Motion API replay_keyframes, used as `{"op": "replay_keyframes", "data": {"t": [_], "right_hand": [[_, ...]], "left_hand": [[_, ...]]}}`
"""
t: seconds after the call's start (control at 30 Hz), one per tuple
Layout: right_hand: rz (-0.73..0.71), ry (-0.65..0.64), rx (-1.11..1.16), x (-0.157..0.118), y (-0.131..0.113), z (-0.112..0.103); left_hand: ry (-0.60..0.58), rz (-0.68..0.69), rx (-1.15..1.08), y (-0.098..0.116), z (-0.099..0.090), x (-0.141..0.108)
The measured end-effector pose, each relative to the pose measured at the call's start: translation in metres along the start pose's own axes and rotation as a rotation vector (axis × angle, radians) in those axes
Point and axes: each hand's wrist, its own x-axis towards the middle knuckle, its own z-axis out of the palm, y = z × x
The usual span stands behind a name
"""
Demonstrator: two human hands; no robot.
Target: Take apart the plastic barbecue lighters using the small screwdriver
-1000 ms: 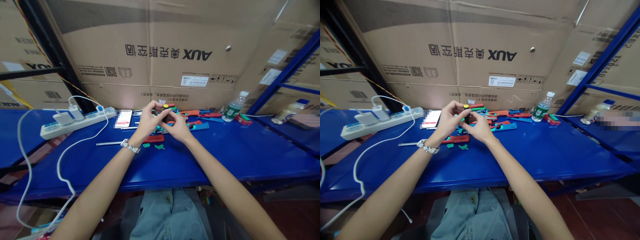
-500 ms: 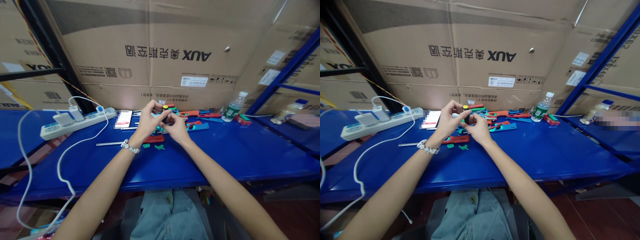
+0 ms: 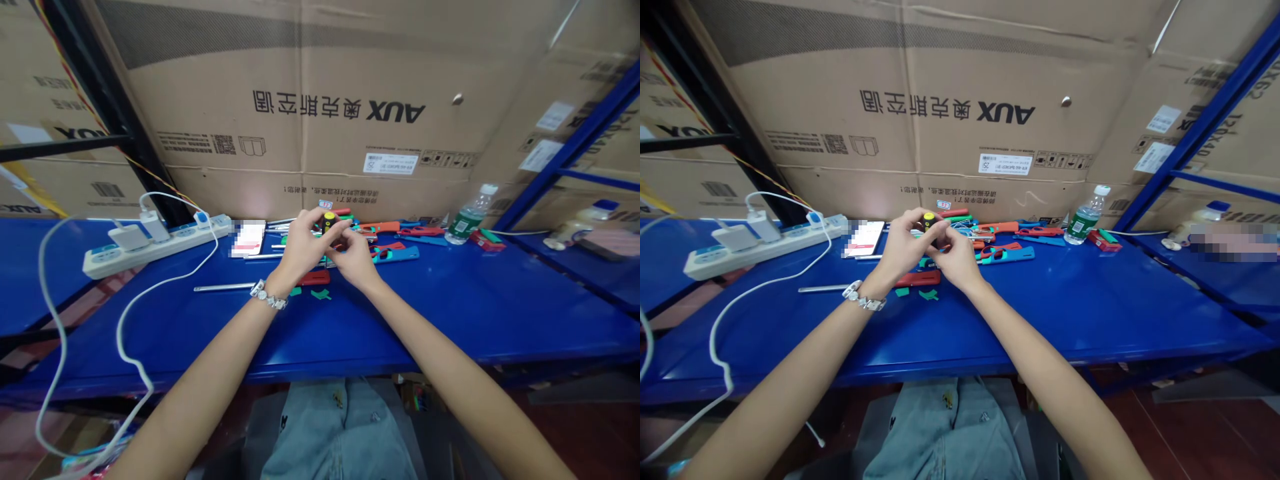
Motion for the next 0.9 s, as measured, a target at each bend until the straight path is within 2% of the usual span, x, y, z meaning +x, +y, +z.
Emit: {"op": "replay_keyframes", "data": {"t": [0.13, 0.23, 0.3, 0.4, 0.47, 0.53, 0.63, 0.7, 0.8, 0.9], "right_hand": [[0.006, -0.163, 0.112, 0.003, 0.001, -0.01], [-0.003, -0.235, 0.123, 0.002, -0.003, -0.014], [-0.028, -0.178, 0.053, 0.0, -0.005, -0.012], [-0.032, 0.007, -0.032, -0.002, -0.006, -0.004], [-0.008, 0.069, -0.041, -0.001, -0.006, -0.002], [0.003, 0.002, 0.0, 0.001, -0.007, -0.005], [0.006, -0.195, 0.138, 0.003, -0.009, -0.013], [0.008, -0.264, 0.162, 0.002, -0.011, -0.017], [-0.033, -0.197, 0.041, -0.001, -0.012, -0.014], [-0.041, 0.017, -0.044, -0.003, -0.011, -0.005]], "left_hand": [[-0.17, 0.056, -0.118, 0.0, -0.007, 0.0], [-0.175, 0.041, -0.188, -0.003, -0.01, 0.003], [-0.101, 0.017, -0.201, -0.004, -0.009, 0.004], [0.044, -0.006, -0.177, -0.006, -0.005, 0.005], [0.086, -0.015, -0.137, -0.005, -0.005, 0.004], [0.033, -0.012, -0.122, -0.002, -0.008, 0.004], [-0.169, 0.013, -0.171, 0.001, -0.016, 0.004], [-0.239, 0.012, -0.201, 0.0, -0.02, 0.005], [-0.138, -0.001, -0.203, -0.004, -0.018, 0.006], [-0.016, -0.005, -0.174, -0.007, -0.013, 0.006]]}}
